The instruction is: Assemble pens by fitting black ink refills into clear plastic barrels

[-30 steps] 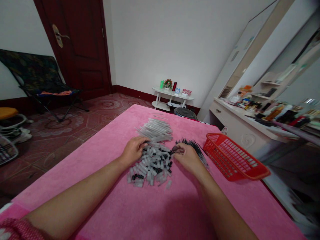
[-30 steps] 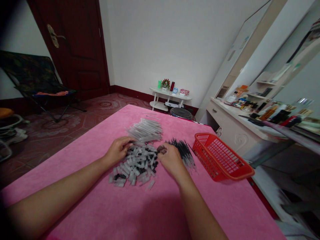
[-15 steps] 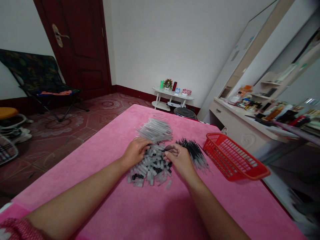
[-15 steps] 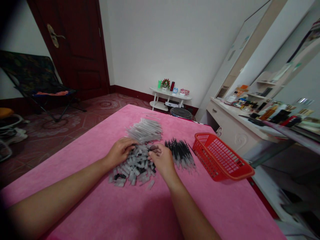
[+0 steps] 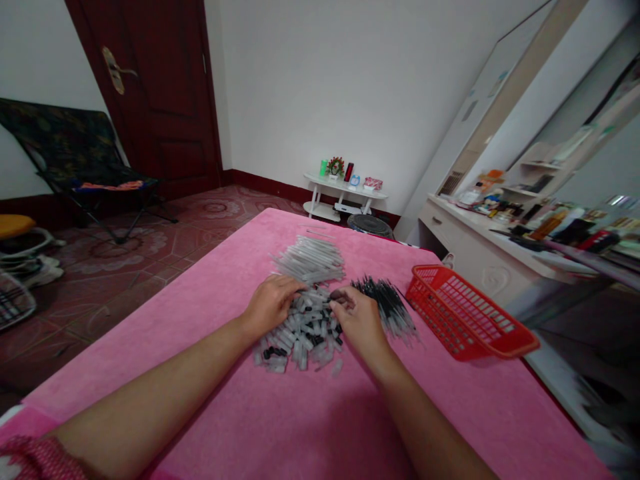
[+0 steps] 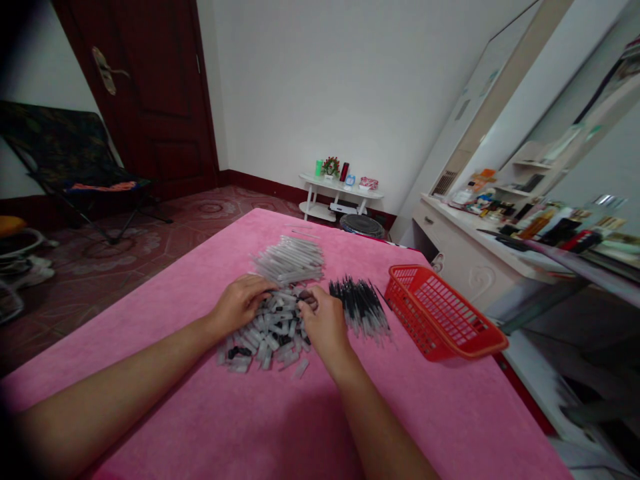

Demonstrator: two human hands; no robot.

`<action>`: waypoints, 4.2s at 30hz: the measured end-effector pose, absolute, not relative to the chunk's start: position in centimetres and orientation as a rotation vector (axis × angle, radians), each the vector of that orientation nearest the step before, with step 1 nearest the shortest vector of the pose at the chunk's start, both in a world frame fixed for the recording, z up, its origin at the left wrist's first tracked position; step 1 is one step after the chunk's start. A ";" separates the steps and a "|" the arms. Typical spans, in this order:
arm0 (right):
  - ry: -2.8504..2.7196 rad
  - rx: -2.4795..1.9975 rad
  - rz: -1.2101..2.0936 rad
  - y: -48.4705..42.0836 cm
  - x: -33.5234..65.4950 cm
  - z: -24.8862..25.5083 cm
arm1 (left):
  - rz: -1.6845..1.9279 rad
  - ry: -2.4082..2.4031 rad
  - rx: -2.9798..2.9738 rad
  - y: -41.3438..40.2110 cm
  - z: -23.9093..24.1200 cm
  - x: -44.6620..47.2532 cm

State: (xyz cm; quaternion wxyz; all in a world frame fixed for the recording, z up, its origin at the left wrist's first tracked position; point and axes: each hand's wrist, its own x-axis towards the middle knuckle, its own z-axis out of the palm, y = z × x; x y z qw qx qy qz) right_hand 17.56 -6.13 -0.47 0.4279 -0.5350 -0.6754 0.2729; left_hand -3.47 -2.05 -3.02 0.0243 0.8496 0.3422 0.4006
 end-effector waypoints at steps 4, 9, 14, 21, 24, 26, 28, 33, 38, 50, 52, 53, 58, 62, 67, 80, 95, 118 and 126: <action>-1.689 -1.347 0.661 -6.1 17.6 -0.8 | 1.245 1.066 2.622 -2.1 -3.1 -3.5; -1.638 -1.332 0.700 -6.3 17.5 -0.4 | 1.258 1.058 2.629 -2.3 -2.9 -3.5; -1.524 -1.325 0.822 -6.4 17.3 0.1 | 1.250 1.036 2.697 -2.4 -2.6 -3.5; -1.632 -1.357 0.701 -6.6 17.3 -0.1 | 1.301 1.017 2.640 -2.3 -2.8 -3.4; -1.670 -1.370 0.587 -6.7 17.3 -0.2 | 1.315 0.984 2.600 -2.2 -3.0 -3.3; -1.662 -1.360 0.562 -6.7 17.3 -0.1 | 1.325 0.969 2.588 -2.2 -3.1 -3.3; -1.639 -1.347 0.593 -6.8 17.1 -0.1 | 1.338 0.958 2.596 -2.2 -3.1 -3.2; -1.600 -1.364 0.702 -6.9 17.1 -0.1 | 1.384 0.909 2.696 -2.5 -2.5 -3.2; -1.698 -1.464 0.610 -6.7 17.6 0.0 | 1.399 0.883 2.701 -2.8 -2.2 -3.0; -1.812 -1.452 0.461 -6.7 18.1 0.7 | 1.411 0.892 2.568 -2.5 -2.7 -3.0; -1.849 -1.426 0.462 -6.7 18.0 0.9 | 1.425 0.892 2.537 -2.5 -2.8 -3.0; -1.869 -1.430 0.461 -6.8 18.0 0.9 | 1.430 0.885 2.530 -2.4 -2.8 -3.0; -1.876 -1.476 0.452 -6.9 17.9 0.9 | 1.435 0.864 2.528 -2.4 -2.8 -3.0; -1.886 -1.469 0.433 -7.0 17.8 1.0 | 1.408 0.871 2.547 -2.5 -2.8 -2.9; -1.866 -1.470 0.457 -7.0 17.9 1.0 | 1.396 0.887 2.526 -2.6 -2.8 -2.8; -1.906 -1.454 0.490 -7.1 17.9 0.9 | 1.408 0.865 2.481 -2.6 -2.8 -2.7; -1.691 -1.424 0.945 -6.6 17.9 0.8 | 1.388 0.848 2.533 -2.5 -3.2 -3.0; -2.311 -1.881 0.215 -8.4 17.4 2.3 | 1.559 0.738 0.876 -1.0 -2.6 -3.3; -2.066 -1.623 0.439 -7.7 17.1 1.9 | 1.462 0.715 0.946 -2.1 -1.9 -2.5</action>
